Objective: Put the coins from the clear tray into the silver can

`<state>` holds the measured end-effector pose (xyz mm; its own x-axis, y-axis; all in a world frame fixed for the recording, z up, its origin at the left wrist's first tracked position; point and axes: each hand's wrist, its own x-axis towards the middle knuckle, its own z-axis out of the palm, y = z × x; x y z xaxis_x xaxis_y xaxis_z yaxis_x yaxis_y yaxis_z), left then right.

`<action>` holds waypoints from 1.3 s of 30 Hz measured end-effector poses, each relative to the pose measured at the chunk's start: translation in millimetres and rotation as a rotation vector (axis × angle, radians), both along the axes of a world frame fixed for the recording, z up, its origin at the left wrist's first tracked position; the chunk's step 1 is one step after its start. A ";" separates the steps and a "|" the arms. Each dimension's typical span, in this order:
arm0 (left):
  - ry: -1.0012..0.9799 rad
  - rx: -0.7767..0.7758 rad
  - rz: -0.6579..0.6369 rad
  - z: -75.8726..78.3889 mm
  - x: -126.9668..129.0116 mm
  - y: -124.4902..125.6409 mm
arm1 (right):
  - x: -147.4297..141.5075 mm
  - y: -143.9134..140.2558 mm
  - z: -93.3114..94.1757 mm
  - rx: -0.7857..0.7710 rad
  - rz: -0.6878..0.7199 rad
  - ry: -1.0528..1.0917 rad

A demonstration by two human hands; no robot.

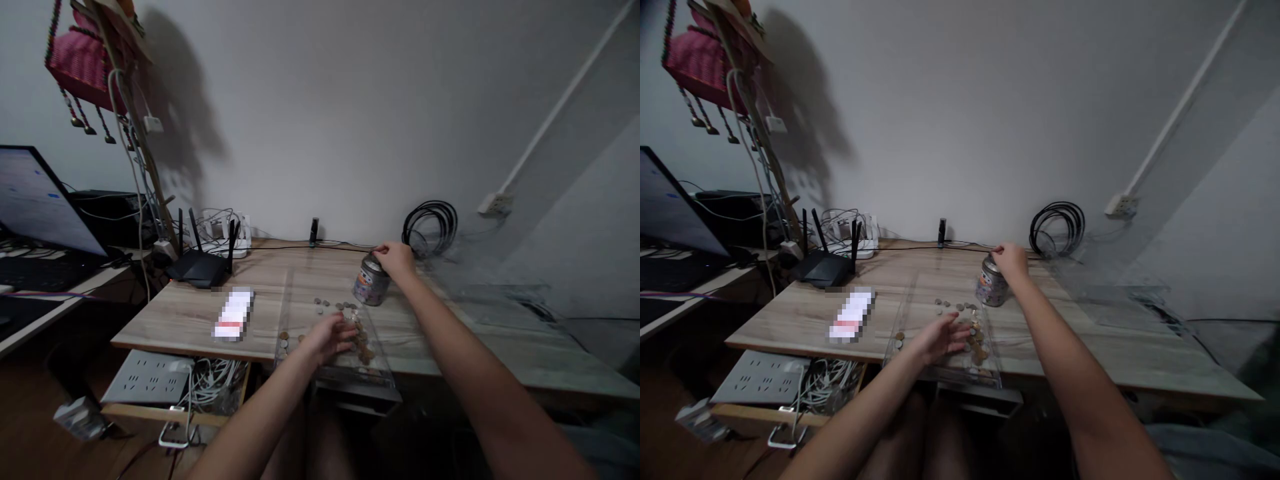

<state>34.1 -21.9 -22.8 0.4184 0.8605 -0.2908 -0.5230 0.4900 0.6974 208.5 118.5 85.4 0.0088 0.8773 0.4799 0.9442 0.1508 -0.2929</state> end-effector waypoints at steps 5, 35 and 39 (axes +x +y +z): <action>0.683 0.433 -0.096 -0.9 -8.1 -4.3 | 13.3 35.7 4.4 -0.130 -0.263 -0.094; 1.574 0.917 -0.111 -19.4 -57.9 105.2 | -60.9 5.3 -137.2 -0.508 0.613 0.119; 1.526 0.898 -0.257 -14.2 -56.6 96.0 | -63.6 5.6 -138.1 -0.540 0.599 0.122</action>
<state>-22.5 74.1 -37.0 0.3900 0.9201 -0.0360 0.7963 -0.3173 0.5149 144.9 124.1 -52.7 -0.5101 0.8600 0.0152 0.7051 0.4282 -0.5652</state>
